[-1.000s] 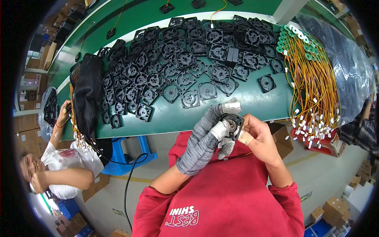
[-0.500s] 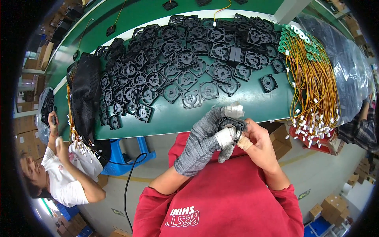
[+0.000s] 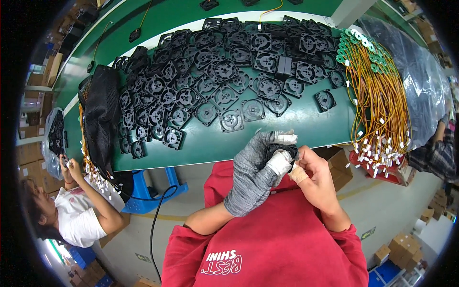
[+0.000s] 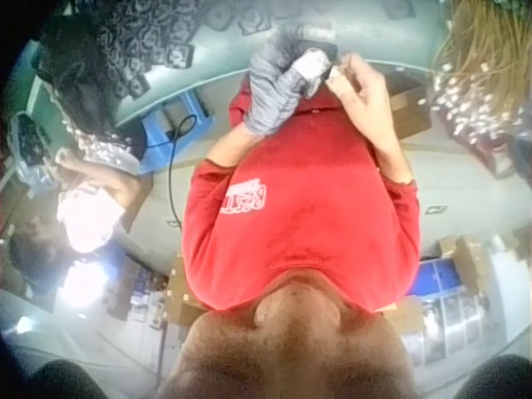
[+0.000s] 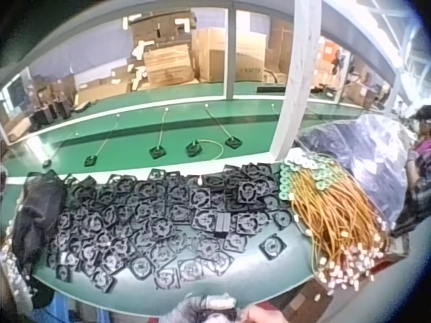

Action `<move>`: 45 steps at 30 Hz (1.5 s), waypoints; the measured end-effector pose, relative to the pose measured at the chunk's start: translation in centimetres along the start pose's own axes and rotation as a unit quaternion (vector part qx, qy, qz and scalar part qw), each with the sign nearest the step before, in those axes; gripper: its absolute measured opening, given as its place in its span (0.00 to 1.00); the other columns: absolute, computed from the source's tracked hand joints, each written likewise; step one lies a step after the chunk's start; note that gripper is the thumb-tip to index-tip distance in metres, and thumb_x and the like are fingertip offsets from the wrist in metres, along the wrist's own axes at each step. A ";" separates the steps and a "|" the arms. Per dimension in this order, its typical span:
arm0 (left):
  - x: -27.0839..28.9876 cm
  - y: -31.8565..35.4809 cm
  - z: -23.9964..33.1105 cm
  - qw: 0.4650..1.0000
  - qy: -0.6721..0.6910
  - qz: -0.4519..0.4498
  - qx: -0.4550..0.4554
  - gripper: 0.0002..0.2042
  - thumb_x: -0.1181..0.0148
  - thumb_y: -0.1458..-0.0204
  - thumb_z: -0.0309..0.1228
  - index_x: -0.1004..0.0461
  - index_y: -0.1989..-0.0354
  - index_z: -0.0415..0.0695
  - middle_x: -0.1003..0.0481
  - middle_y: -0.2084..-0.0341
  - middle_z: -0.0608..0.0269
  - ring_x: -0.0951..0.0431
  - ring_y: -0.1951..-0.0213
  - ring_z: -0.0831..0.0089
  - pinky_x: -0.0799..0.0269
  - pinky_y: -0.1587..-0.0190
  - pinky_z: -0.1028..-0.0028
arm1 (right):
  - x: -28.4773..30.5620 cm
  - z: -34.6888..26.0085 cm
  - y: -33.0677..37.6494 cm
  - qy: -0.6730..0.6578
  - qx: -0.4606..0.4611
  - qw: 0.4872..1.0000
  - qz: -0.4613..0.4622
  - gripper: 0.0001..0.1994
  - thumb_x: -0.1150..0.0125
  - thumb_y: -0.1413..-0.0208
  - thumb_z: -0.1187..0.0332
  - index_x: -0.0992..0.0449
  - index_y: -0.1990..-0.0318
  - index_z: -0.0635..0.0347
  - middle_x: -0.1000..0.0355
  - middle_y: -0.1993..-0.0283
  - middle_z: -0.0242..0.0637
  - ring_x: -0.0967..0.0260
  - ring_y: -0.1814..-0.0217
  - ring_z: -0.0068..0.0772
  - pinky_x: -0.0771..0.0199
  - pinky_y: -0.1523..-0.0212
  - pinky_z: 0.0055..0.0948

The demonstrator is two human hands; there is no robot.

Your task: The person assembles electronic components by hand, attaching wire harnesses and connectors to fan modules.

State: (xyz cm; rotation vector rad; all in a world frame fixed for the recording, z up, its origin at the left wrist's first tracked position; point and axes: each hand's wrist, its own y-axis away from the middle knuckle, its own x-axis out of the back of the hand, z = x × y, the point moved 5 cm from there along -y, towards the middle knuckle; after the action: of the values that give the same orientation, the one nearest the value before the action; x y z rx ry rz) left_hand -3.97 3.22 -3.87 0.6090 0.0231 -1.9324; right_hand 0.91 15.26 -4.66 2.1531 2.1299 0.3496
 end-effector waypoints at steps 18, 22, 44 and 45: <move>0.6 0.0 1.6 0.973 -0.163 -0.091 -0.138 0.21 0.40 0.55 0.26 0.33 0.50 0.41 0.31 0.56 0.61 0.27 0.63 0.78 0.31 0.64 0.78 | 1.7 -4.1 -0.2 0.299 0.241 0.921 0.074 0.07 0.43 0.55 0.77 0.33 0.67 0.66 0.34 0.73 0.42 0.33 0.76 0.40 0.33 0.75 0.32; 0.4 0.5 1.8 0.968 -0.204 -0.105 -0.098 0.23 0.35 0.60 0.27 0.31 0.52 0.42 0.32 0.53 0.58 0.25 0.61 0.74 0.30 0.60 0.77 | 1.5 -4.9 0.3 0.420 0.328 0.835 0.134 0.09 0.40 0.59 0.77 0.32 0.68 0.65 0.36 0.73 0.40 0.35 0.79 0.39 0.34 0.79 0.31; -0.5 -0.9 2.4 0.791 -0.555 -0.152 -0.207 0.29 0.37 0.61 0.35 0.36 0.46 0.47 0.32 0.65 0.55 0.30 0.62 0.59 0.31 0.62 0.68 | 1.6 -1.4 -0.6 -0.095 -0.025 0.989 -0.111 0.06 0.48 0.46 0.73 0.33 0.64 0.66 0.33 0.71 0.28 0.39 0.68 0.13 0.35 0.67 0.18; -0.4 -0.9 2.2 0.793 -0.552 -0.162 -0.201 0.28 0.37 0.61 0.35 0.35 0.48 0.47 0.33 0.69 0.56 0.30 0.65 0.59 0.32 0.65 0.67 | 1.5 -1.5 -0.7 -0.087 -0.018 0.989 -0.117 0.06 0.47 0.47 0.73 0.33 0.64 0.66 0.35 0.71 0.28 0.39 0.69 0.14 0.36 0.68 0.18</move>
State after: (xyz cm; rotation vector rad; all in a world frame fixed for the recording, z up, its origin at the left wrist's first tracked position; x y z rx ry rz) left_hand -5.45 3.35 -2.02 -0.9152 -0.2094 -2.2482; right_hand -0.09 16.66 -3.18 1.8147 2.2242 0.1701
